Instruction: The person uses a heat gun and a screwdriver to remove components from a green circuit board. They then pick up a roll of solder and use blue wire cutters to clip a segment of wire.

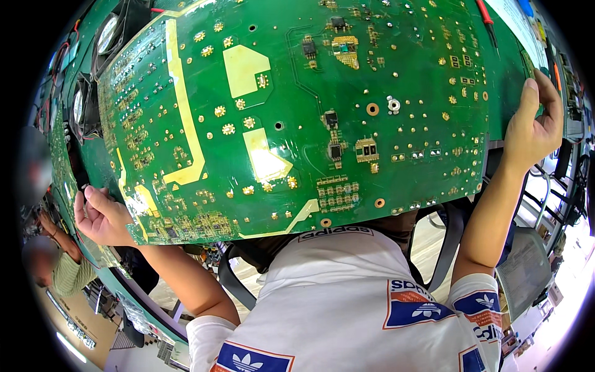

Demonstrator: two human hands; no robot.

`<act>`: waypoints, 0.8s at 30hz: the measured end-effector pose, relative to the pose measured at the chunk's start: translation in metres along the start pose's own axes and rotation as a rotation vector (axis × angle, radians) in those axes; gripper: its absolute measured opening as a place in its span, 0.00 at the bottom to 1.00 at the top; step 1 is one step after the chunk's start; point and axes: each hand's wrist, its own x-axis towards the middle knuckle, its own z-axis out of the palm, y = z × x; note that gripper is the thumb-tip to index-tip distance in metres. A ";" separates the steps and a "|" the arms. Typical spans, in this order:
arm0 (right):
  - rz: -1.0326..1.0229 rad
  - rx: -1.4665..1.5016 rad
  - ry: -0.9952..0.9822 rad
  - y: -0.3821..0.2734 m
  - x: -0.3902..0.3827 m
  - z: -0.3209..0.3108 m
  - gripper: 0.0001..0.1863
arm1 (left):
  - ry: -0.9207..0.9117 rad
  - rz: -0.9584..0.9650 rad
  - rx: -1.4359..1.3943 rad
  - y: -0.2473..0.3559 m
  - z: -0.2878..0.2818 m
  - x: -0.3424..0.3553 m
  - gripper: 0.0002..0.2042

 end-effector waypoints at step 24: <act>0.008 0.037 0.016 0.001 -0.002 0.000 0.10 | 0.022 0.007 0.014 -0.005 -0.001 0.001 0.16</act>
